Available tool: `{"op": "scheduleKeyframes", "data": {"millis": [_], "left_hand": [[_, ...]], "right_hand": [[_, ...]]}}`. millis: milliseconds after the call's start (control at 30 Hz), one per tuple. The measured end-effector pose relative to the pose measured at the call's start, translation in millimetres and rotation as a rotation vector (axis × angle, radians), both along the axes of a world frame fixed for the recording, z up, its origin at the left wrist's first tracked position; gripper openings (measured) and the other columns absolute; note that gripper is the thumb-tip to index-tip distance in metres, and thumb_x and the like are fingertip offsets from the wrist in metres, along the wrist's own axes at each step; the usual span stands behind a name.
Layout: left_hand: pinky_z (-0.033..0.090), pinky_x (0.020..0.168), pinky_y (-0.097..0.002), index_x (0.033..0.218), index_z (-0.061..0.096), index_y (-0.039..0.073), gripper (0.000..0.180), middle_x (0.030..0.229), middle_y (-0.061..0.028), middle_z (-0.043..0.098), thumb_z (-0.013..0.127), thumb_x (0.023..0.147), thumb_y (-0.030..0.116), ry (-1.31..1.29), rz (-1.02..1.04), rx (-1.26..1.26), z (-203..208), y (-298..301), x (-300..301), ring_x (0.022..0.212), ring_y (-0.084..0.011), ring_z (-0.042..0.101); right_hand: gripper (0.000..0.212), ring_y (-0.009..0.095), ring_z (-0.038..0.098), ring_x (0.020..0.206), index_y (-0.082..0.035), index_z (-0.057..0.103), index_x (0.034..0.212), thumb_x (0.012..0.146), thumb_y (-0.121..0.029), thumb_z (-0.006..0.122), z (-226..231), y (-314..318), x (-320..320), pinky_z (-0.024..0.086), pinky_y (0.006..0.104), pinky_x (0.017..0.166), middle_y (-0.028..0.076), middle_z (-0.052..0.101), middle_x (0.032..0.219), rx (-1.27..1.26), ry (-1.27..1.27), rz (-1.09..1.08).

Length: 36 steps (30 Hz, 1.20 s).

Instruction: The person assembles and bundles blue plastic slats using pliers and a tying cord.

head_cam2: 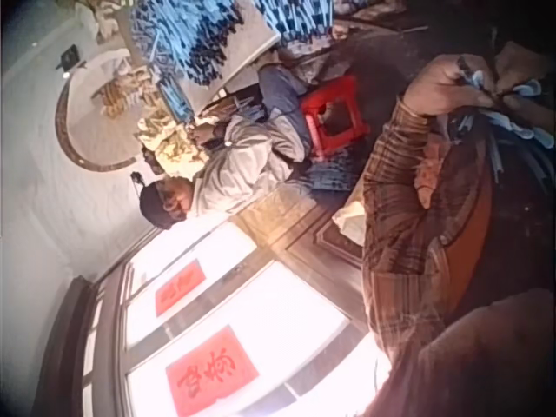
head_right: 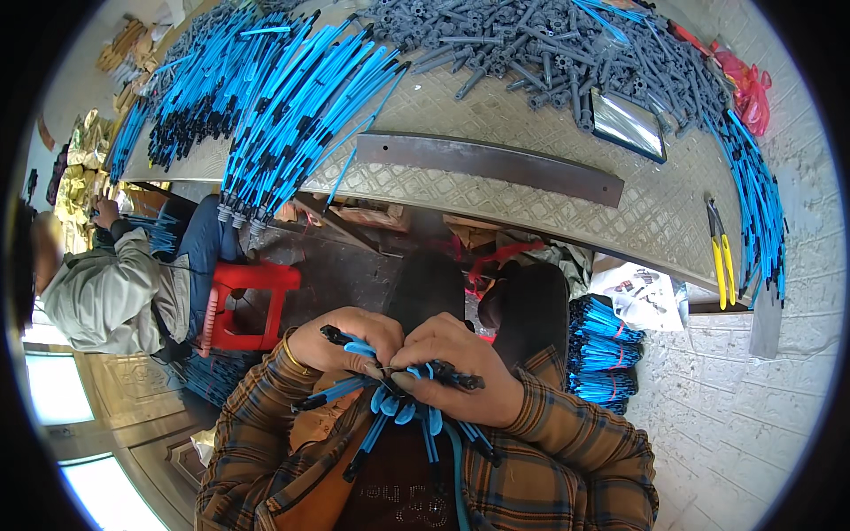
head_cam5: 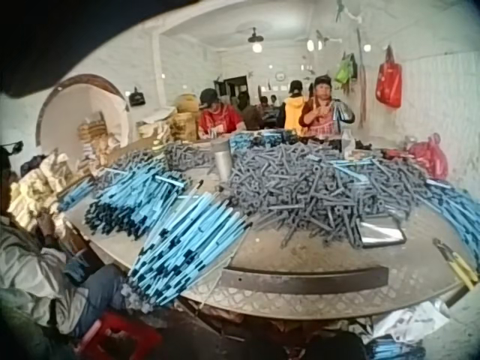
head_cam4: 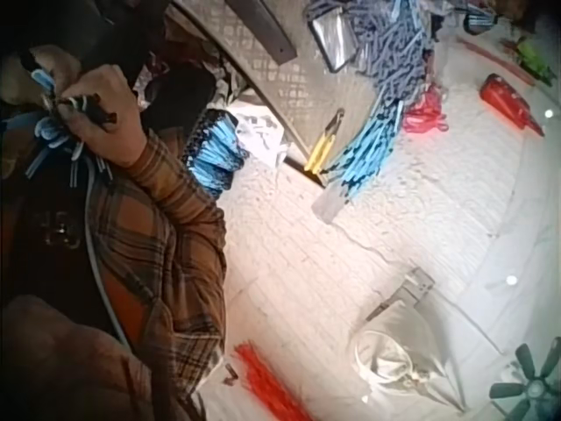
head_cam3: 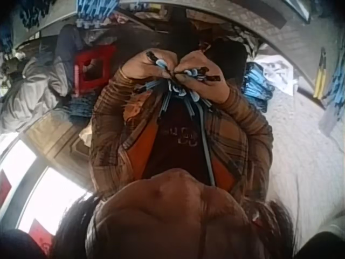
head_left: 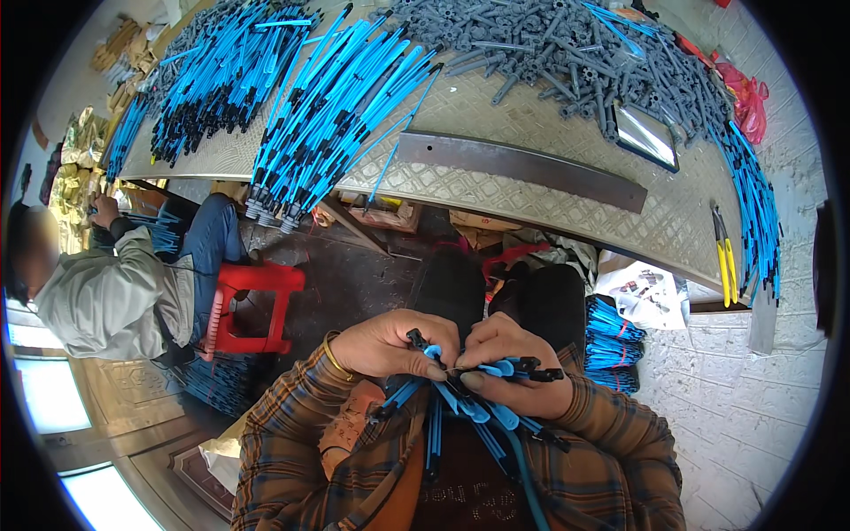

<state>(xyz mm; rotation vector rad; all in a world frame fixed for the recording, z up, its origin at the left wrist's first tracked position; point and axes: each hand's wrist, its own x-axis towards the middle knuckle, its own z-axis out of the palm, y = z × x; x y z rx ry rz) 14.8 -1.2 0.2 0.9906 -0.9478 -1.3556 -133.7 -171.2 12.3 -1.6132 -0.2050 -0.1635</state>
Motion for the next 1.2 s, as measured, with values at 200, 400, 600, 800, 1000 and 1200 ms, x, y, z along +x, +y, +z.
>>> {"op": "scheduleKeyframes", "data": {"millis": [200, 400, 600, 800, 1000, 1200], "left_hand": [[0.045, 0.073, -0.0303, 0.086, 0.062, 0.002, 0.012, 0.086, -0.0079, 0.06, 0.069, 0.078, 0.009, -0.062, -0.059, -0.046, 2, -2, 3, 0.081, -0.0199, 0.057], [0.045, 0.074, -0.0263, 0.09, 0.062, 0.003, 0.013, 0.086, -0.004, 0.06, 0.068, 0.08, 0.01, -0.074, -0.07, -0.096, 0, -1, 4, 0.081, -0.0141, 0.057], [0.046, 0.074, -0.0265, 0.089, 0.061, 0.003, 0.016, 0.086, -0.0044, 0.061, 0.07, 0.079, 0.011, -0.107, -0.087, -0.071, 1, 0, 6, 0.08, -0.0137, 0.058], [0.045, 0.073, -0.0264, 0.099, 0.056, 0.004, 0.034, 0.083, -0.0046, 0.06, 0.076, 0.073, 0.012, -0.128, -0.011, 0.159, 15, -6, 2, 0.078, -0.0136, 0.057], [0.044, 0.071, -0.027, 0.105, 0.052, 0.001, 0.047, 0.083, -0.0037, 0.056, 0.078, 0.07, 0.02, -0.681, 0.376, -0.05, 10, -15, -6, 0.077, -0.0135, 0.055], [0.045, 0.074, -0.0256, 0.095, 0.058, -0.002, 0.023, 0.084, -0.0041, 0.058, 0.067, 0.083, 0.016, -0.268, 0.301, 0.294, 42, 12, -15, 0.08, -0.011, 0.055]], "right_hand": [[0.018, 0.017, 0.051, 0.085, -0.007, 0.065, 0.094, 0.077, -0.007, 0.068, -2, 0, -1, 0.04, 0.0299, 0.074, 0.005, 0.056, 0.092, -0.01, 0.005, -0.013], [0.017, 0.016, 0.051, 0.084, -0.006, 0.065, 0.094, 0.077, -0.006, 0.068, 2, -1, -1, 0.04, 0.0282, 0.072, 0.005, 0.056, 0.092, -0.042, 0.011, 0.008], [0.019, 0.017, 0.051, 0.082, -0.007, 0.065, 0.093, 0.075, -0.007, 0.07, 8, -2, 0, 0.04, 0.0292, 0.071, 0.005, 0.056, 0.091, -0.119, -0.002, 0.031], [0.021, 0.018, 0.051, 0.081, -0.008, 0.064, 0.093, 0.074, -0.011, 0.072, 10, -6, 3, 0.039, 0.0313, 0.074, 0.005, 0.056, 0.091, -0.214, -0.062, 0.1], [0.022, 0.02, 0.051, 0.082, -0.008, 0.062, 0.094, 0.076, -0.015, 0.072, 9, -8, 1, 0.037, 0.0331, 0.077, 0.005, 0.056, 0.09, -0.197, 0.019, 0.069], [0.021, 0.024, 0.052, 0.084, -0.01, 0.059, 0.093, 0.078, -0.02, 0.069, 2, -16, -1, 0.035, 0.0365, 0.082, 0.005, 0.055, 0.087, -0.085, 0.063, -0.017]]}}
